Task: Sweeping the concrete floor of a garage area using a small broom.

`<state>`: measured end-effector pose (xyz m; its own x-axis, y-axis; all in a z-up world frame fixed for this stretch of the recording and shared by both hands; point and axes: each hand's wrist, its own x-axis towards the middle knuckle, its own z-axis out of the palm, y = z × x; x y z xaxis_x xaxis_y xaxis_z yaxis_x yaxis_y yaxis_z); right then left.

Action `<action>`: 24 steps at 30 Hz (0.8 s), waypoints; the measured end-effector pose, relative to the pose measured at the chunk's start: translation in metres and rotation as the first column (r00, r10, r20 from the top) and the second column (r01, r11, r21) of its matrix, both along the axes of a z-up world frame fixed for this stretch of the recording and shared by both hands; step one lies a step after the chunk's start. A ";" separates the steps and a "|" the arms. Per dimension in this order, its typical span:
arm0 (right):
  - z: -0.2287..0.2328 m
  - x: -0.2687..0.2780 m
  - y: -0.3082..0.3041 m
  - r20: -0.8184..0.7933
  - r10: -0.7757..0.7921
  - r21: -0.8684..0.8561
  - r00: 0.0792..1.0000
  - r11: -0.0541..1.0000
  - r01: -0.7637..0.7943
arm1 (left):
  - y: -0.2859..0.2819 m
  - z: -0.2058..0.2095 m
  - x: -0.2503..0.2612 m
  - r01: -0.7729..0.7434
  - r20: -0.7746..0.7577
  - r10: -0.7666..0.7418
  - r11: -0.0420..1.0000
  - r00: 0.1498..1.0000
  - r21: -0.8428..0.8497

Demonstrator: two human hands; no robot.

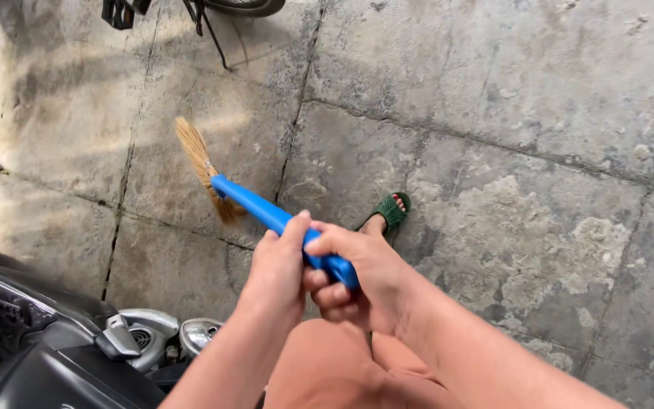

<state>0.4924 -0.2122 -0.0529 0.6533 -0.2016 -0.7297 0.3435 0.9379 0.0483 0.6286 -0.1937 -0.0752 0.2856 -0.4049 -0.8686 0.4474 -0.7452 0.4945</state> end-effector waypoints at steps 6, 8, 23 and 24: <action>-0.006 -0.022 -0.069 -0.051 -0.156 -0.124 0.986 0.981 0.149 | -0.089 -0.023 -0.016 0.141 -0.166 -0.141 0.990 0.976 -0.009; 0.003 -0.035 -0.076 -0.164 -0.203 -0.150 0.965 0.972 0.179 | -0.109 -0.031 -0.030 0.220 -0.238 -0.226 0.974 0.945 -0.049; 0.068 -0.132 -0.021 -0.422 -0.669 -0.166 0.612 0.721 0.673 | -0.141 0.035 -0.198 0.822 -0.267 -0.860 0.501 0.435 -0.272; 0.067 -0.132 -0.012 -0.378 -0.736 -0.200 0.562 0.658 0.726 | -0.139 0.040 -0.207 0.879 -0.226 -0.908 0.404 0.352 -0.253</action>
